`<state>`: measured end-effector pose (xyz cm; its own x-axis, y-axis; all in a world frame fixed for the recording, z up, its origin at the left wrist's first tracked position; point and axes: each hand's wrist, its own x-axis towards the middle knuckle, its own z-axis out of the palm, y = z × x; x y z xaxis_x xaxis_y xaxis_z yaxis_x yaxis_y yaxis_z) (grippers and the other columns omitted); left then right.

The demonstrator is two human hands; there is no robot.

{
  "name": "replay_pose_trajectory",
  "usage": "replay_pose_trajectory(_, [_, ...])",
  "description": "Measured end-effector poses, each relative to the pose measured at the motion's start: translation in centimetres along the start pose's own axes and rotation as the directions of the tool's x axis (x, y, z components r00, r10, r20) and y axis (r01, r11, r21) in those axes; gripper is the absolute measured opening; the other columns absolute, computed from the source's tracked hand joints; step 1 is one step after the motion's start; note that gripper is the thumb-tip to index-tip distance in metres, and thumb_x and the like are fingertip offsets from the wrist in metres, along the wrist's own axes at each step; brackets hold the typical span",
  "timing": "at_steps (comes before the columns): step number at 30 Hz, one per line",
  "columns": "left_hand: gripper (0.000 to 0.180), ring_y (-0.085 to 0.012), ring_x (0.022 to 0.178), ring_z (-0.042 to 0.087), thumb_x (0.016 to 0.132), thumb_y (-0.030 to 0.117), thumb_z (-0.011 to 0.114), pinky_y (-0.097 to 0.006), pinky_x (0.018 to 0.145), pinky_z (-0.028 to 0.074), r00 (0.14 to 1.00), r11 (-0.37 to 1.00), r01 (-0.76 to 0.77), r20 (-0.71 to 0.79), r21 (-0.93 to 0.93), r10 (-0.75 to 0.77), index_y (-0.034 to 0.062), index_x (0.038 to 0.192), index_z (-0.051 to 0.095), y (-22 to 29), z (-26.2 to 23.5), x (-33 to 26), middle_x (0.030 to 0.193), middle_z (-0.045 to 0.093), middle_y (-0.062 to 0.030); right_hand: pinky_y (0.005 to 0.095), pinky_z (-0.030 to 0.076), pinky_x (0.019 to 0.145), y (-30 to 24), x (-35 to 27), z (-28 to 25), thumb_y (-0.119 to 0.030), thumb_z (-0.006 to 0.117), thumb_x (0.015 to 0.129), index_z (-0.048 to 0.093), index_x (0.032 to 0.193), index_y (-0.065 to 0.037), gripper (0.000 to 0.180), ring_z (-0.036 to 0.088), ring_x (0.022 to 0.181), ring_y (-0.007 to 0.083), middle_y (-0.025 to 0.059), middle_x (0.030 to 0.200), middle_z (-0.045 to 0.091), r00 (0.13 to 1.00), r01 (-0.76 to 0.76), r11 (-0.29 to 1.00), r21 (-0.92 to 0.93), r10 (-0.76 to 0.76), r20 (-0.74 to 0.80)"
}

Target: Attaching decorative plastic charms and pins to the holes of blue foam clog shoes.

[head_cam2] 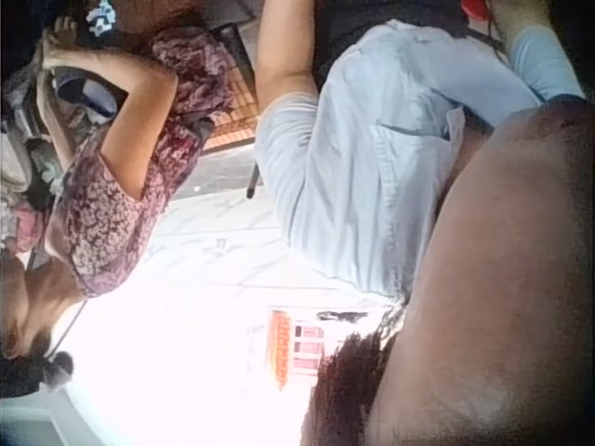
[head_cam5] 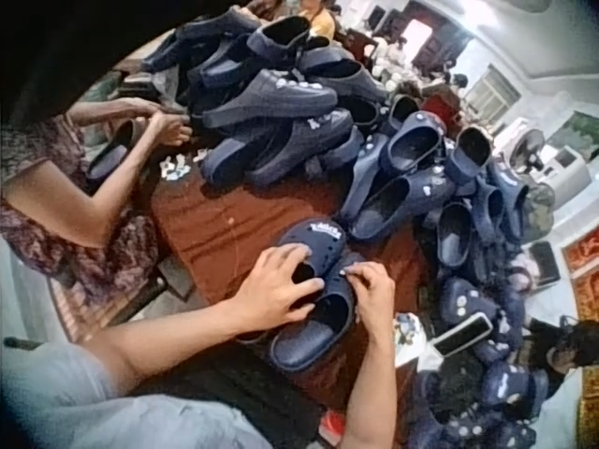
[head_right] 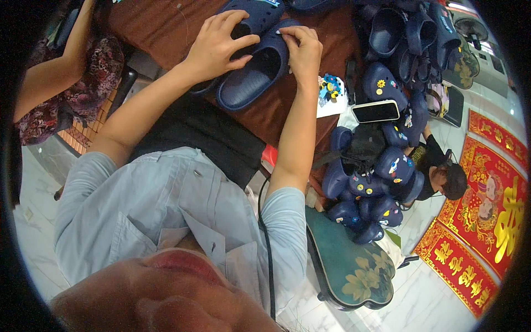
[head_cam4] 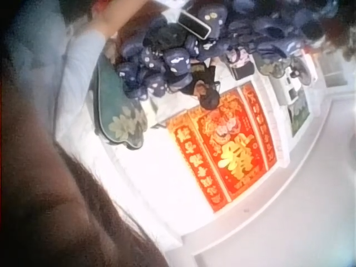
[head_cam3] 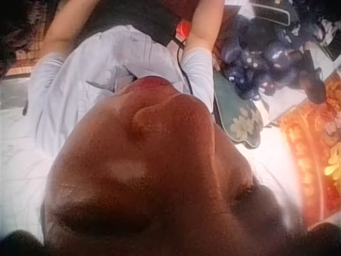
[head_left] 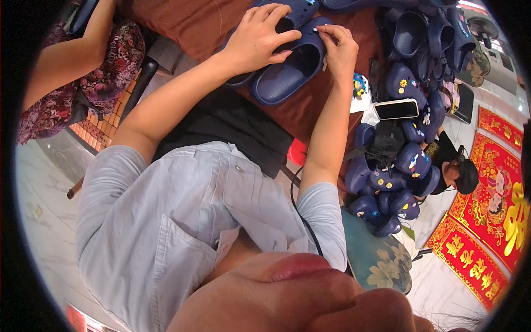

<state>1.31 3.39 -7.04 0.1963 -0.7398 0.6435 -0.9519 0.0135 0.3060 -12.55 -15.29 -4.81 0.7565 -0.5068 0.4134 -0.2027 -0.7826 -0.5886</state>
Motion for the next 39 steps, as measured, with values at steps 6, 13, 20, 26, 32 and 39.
replay_pose_trajectory(6, [0.049,-0.0332,0.131,0.046,0.071,0.029,0.082,-0.049,0.105,0.038,1.0,1.0,0.012,0.014,-0.013,-0.012,0.0238,0.117,0.068,0.0,-0.1,0.1,0.139,0.049,-0.0129,0.0381,0.052,0.086,-1.0,0.1,-0.4,-0.003,0.07,0.082,0.078,0.094,-0.006,0.014,0.065,0.096,0.0303,0.0117,0.096,0.073,0.994,0.102,0.982,-0.16,-0.096,0.047])
replay_pose_trajectory(13, [0.049,-0.0329,0.131,0.047,0.07,0.028,0.082,-0.048,0.105,0.038,1.0,0.999,0.006,0.01,-0.032,-0.006,0.0233,0.117,0.068,0.3,-0.2,0.2,0.139,0.049,-0.013,0.0391,0.05,0.092,-1.2,-0.7,-1.0,0.007,0.064,0.08,0.077,0.096,-0.004,0.024,0.062,0.102,0.0309,0.0113,0.1,0.073,0.989,0.14,0.972,-0.189,-0.13,0.065])
replay_pose_trajectory(20, [0.048,-0.0336,0.131,0.046,0.07,0.027,0.082,-0.049,0.105,0.039,1.0,1.0,0.001,0.012,-0.014,-0.001,0.0243,0.116,0.068,0.3,-0.1,0.2,0.139,0.049,-0.013,0.0387,0.044,0.1,-1.1,-1.7,-1.5,0.01,0.06,0.079,0.079,0.104,-0.013,0.039,0.052,0.111,0.0315,0.0111,0.11,0.066,0.992,-0.006,0.988,-0.157,0.025,0.121])
replay_pose_trajectory(26, [0.036,-0.0386,0.112,0.057,0.074,0.024,0.079,-0.048,0.093,0.047,0.997,0.996,-0.04,-0.076,-0.079,0.034,0.0141,0.107,0.07,0.7,-2.0,1.7,0.12,0.058,-0.0217,0.0373,0.042,0.101,-0.7,-1.5,-1.0,0.008,0.056,0.083,0.08,0.105,-0.015,0.039,0.051,0.111,0.031,0.0129,0.108,0.063,0.99,-0.058,0.99,-0.132,0.074,0.123])
replay_pose_trajectory(32, [0.046,-0.0336,0.13,0.047,0.072,0.027,0.081,-0.049,0.104,0.039,1.0,1.0,0.004,0.017,-0.002,-0.004,0.0248,0.116,0.068,0.3,-0.4,0.4,0.138,0.049,-0.0122,0.0373,0.043,0.1,-0.8,-1.2,-1.3,0.007,0.056,0.083,0.08,0.103,-0.015,0.039,0.051,0.11,0.0307,0.0117,0.109,0.064,0.988,-0.068,0.991,-0.115,0.083,0.129])
replay_pose_trajectory(39, [0.044,-0.0341,0.129,0.047,0.073,0.027,0.081,-0.049,0.103,0.04,1.0,1.0,-0.011,0.015,-0.026,0.011,0.0249,0.115,0.068,-0.2,0.2,0.0,0.137,0.05,-0.0121,0.0356,0.049,0.091,4.4,-2.9,-6.1,0.004,0.06,0.082,0.077,0.101,-0.009,0.029,0.064,0.098,0.0246,0.0086,0.099,0.072,0.88,-0.117,0.993,-0.013,0.098,-0.465])
